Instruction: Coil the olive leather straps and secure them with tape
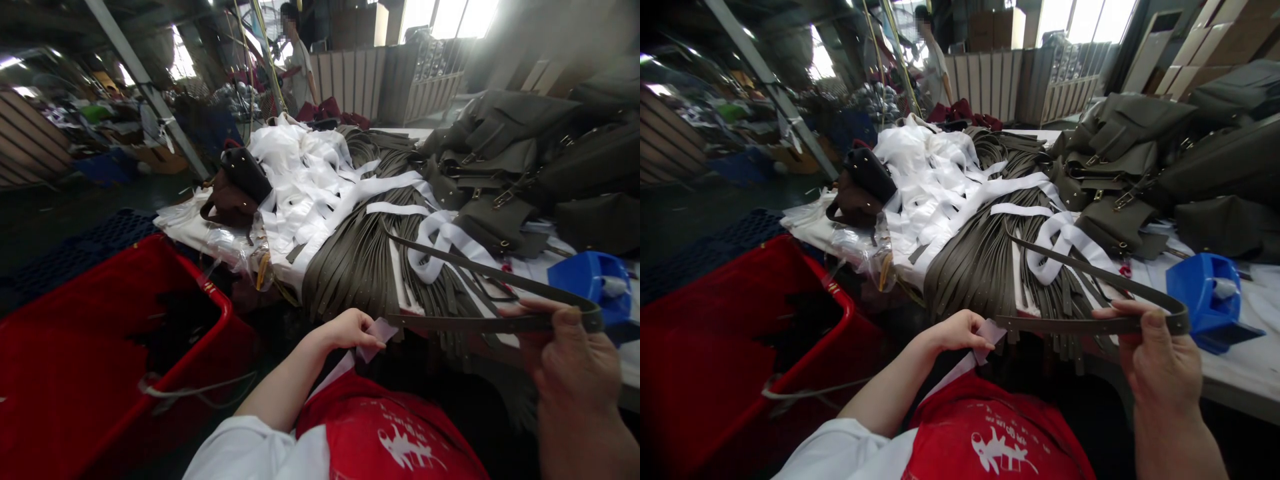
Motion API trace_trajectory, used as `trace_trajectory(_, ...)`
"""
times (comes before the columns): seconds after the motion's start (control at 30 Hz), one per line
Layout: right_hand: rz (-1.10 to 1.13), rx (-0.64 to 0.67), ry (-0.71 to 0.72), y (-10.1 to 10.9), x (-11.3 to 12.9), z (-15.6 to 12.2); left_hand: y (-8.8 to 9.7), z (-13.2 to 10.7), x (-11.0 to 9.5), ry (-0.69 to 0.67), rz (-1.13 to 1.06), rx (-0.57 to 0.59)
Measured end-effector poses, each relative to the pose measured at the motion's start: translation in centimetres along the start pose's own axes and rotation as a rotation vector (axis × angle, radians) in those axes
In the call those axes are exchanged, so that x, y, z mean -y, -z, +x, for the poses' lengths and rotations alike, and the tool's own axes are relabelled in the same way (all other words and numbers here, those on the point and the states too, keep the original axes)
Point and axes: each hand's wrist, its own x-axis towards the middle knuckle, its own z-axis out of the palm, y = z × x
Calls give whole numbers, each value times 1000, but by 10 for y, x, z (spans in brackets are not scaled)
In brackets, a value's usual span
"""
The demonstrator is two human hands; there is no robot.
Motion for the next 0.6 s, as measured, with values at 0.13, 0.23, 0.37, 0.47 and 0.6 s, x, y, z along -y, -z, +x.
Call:
trace_trajectory(0.13,-3,57,-49,5,0,1,2,-2,-4,-40,1,29)
trace_trajectory(0.23,-33,122,-145,10,-1,6,4,-4,-8,-107,-14,149)
trace_trajectory(0.37,-124,160,-226,15,-6,16,4,-6,-14,-124,-26,258)
trace_trajectory(0.47,-269,245,-302,14,-12,18,-3,-6,-20,-126,1,232)
trace_trajectory(0.6,-408,455,-323,-7,-30,2,-30,2,-24,-91,-154,144)
